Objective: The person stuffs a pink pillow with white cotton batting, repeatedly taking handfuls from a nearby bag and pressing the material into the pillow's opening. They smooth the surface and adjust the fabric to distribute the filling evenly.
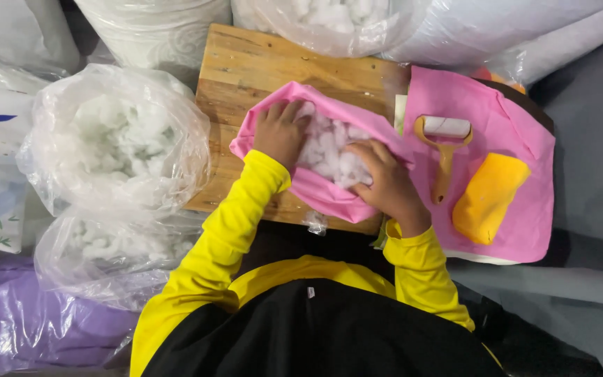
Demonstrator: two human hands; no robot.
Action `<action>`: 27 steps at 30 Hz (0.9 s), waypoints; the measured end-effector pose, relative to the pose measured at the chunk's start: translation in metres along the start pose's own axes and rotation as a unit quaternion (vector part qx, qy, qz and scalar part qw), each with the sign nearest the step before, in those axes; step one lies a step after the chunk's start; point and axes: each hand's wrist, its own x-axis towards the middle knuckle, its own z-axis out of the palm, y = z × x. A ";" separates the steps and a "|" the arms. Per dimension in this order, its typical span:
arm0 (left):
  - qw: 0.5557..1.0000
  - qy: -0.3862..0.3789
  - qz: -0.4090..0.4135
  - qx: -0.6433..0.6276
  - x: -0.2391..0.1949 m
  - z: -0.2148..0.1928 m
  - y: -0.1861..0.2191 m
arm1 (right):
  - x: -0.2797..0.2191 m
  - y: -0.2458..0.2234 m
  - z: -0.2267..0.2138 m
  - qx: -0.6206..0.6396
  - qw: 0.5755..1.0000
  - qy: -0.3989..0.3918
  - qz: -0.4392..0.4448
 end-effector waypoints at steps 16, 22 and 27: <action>0.982 -0.106 -0.043 -0.149 -0.048 -0.057 0.053 | 0.004 0.047 0.036 -0.012 0.983 0.175 -0.061; 0.954 -0.285 0.038 -0.084 -0.009 -0.011 0.062 | -0.022 0.047 0.063 -0.071 0.988 0.087 -0.108; 0.947 -0.297 -0.053 -0.111 0.002 -0.013 0.055 | -0.043 0.036 0.052 -0.024 0.996 0.062 -0.058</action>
